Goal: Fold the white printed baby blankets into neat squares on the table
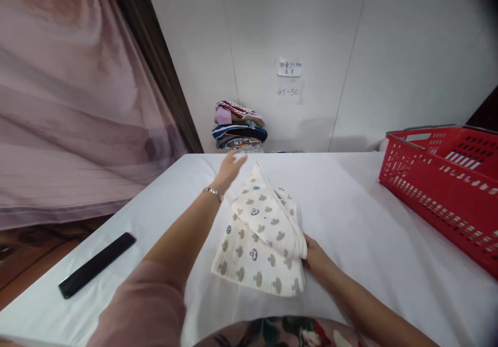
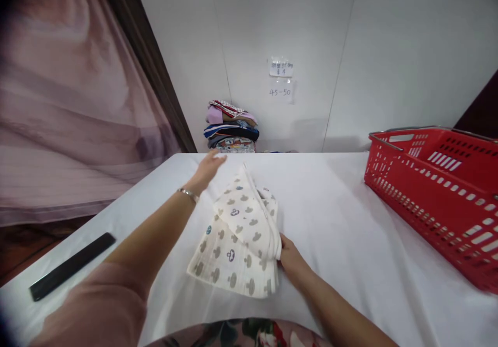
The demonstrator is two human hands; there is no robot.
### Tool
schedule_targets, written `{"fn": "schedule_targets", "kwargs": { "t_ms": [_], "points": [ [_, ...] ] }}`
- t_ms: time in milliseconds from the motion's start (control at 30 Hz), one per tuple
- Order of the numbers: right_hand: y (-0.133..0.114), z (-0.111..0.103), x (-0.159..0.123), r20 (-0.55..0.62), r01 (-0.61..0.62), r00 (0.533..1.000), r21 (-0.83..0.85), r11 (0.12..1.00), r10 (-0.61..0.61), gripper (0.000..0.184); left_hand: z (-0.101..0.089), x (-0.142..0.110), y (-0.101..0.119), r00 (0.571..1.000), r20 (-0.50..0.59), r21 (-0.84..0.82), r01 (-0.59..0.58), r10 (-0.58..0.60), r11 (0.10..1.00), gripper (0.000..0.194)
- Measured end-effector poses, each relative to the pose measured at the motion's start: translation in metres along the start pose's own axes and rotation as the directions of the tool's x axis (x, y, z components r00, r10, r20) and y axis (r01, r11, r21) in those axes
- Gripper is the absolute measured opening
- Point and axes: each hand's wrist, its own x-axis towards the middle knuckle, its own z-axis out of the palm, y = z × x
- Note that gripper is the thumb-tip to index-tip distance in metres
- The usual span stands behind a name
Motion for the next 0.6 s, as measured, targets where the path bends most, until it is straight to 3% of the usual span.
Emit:
{"fn": "schedule_targets", "kwargs": {
  "t_ms": [67,133,233,333,367,433,467,600],
  "points": [
    [-0.001,-0.006,0.004,-0.004,-0.012,1.000,-0.079,0.997,0.012,0.034,0.011,-0.037,-0.018,0.983,0.163,0.107,0.066,-0.083,0.992,0.046],
    [-0.001,-0.013,0.009,-0.026,-0.029,0.999,-0.186,0.982,0.024,0.030,0.017,-0.077,-0.030,0.952,0.284,0.203,0.051,-0.109,0.978,0.037],
    [-0.002,-0.023,0.015,-0.023,0.044,0.998,-0.391,0.920,-0.057,0.022,0.022,-0.137,-0.036,0.882,0.470,0.260,-0.170,0.029,0.950,0.026],
    [-0.004,-0.027,0.015,0.046,0.169,0.984,-0.521,0.837,-0.170,0.011,0.030,-0.190,-0.038,0.815,0.573,0.245,-0.275,0.091,0.930,0.026],
    [-0.005,-0.026,0.014,0.050,0.167,0.985,-0.514,0.842,-0.165,0.012,0.034,-0.205,-0.039,0.791,0.603,0.228,-0.300,0.108,0.926,0.035],
    [-0.007,-0.021,0.011,0.024,0.102,0.995,-0.438,0.893,-0.102,0.018,0.045,-0.225,-0.041,0.777,0.614,0.224,-0.341,0.139,0.913,0.060],
    [-0.008,-0.017,0.010,0.007,0.061,0.998,-0.388,0.920,-0.063,0.022,0.050,-0.231,-0.042,0.782,0.608,0.238,-0.344,0.137,0.908,0.063],
    [-0.021,-0.003,0.006,0.008,0.002,1.000,-0.239,0.971,-0.001,0.034,0.051,-0.218,-0.036,0.814,0.574,0.206,-0.250,0.090,0.946,0.027]
  ]
}}
